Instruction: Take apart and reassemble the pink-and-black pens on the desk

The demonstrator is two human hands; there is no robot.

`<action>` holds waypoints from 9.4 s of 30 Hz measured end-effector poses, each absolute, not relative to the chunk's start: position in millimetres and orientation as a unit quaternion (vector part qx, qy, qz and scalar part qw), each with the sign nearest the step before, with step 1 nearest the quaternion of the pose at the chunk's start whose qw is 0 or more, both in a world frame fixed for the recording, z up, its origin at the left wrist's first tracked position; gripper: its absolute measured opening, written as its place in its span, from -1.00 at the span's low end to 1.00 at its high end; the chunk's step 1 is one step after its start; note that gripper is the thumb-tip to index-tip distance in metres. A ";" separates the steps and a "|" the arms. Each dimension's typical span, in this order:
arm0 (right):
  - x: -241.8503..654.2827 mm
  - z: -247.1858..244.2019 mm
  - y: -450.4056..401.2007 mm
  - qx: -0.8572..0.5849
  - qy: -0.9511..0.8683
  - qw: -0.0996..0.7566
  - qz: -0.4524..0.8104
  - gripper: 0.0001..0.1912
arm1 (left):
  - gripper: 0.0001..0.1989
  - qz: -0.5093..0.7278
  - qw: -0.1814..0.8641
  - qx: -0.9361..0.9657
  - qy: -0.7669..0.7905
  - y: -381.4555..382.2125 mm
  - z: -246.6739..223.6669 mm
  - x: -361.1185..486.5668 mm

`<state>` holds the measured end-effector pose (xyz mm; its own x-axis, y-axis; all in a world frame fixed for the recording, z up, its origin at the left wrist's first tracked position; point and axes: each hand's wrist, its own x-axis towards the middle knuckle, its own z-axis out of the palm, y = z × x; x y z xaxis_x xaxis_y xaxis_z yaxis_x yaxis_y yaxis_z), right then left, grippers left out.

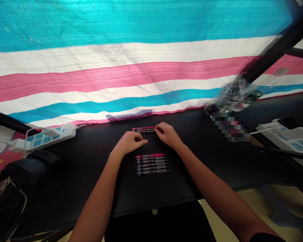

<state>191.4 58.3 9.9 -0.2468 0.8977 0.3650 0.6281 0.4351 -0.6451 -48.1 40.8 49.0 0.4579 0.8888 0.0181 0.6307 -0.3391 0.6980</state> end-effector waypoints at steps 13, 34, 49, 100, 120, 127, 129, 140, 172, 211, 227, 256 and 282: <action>189.2 13.2 55.3 -0.488 -0.771 0.357 0.202 -0.81 | -0.78 0.096 0.386 0.810 0.431 34.4 51.1 -37.2; 176.5 16.2 45.3 -0.436 -0.746 0.358 0.354 -0.88 | -0.71 0.220 0.317 0.788 0.480 49.8 43.6 -53.7; 174.8 15.1 45.0 -0.426 -0.710 0.381 0.411 -0.80 | -0.65 0.190 0.285 0.795 0.500 49.8 41.5 -51.8; 177.8 12.3 51.7 -0.409 -0.630 0.410 0.517 -0.79 | -0.89 0.242 0.233 0.819 0.465 45.2 43.6 -49.0; 178.0 18.2 53.8 -0.403 -0.418 0.515 0.630 -0.85 | -0.86 0.239 0.238 0.794 0.506 45.5 48.0 -53.6; 170.4 17.8 46.7 -0.437 -0.537 0.457 0.558 -0.70 | -0.86 0.240 0.250 0.800 0.490 46.5 43.4 -52.0; 169.0 18.4 45.7 -0.434 -0.539 0.454 0.562 -0.69 | -0.85 0.237 0.247 0.809 0.478 47.3 40.7 -50.7; 169.3 16.6 47.7 -0.377 -0.464 0.498 0.628 -0.78 | -0.88 0.254 0.260 0.806 0.467 47.1 41.5 -52.6; 172.5 19.2 48.4 -0.385 -0.478 0.491 0.619 -0.70 | -0.85 0.245 0.253 0.803 0.481 49.5 44.6 -55.2; 174.5 16.4 51.1 -0.404 -0.457 0.490 0.623 -0.63 | -0.91 0.261 0.252 0.793 0.490 50.6 40.8 -55.7; 175.1 15.4 50.2 -0.388 -0.481 0.502 0.604 -0.70 | -0.86 0.263 0.268 0.787 0.490 49.7 41.6 -54.9; 174.4 16.4 50.8 -0.400 -0.471 0.500 0.607 -0.70 | -0.89 0.257 0.264 0.791 0.488 48.7 44.4 -53.6; 174.4 16.1 51.7 -0.416 -0.463 0.501 0.601 -0.64 | -0.82 0.250 0.261 0.799 0.481 50.9 40.3 -54.2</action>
<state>174.4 51.7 16.1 -0.1511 0.9879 -0.0353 -0.2173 -0.0680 -0.9737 -54.2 50.9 40.3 0.4122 0.8988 0.1489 0.6381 -0.4015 0.6570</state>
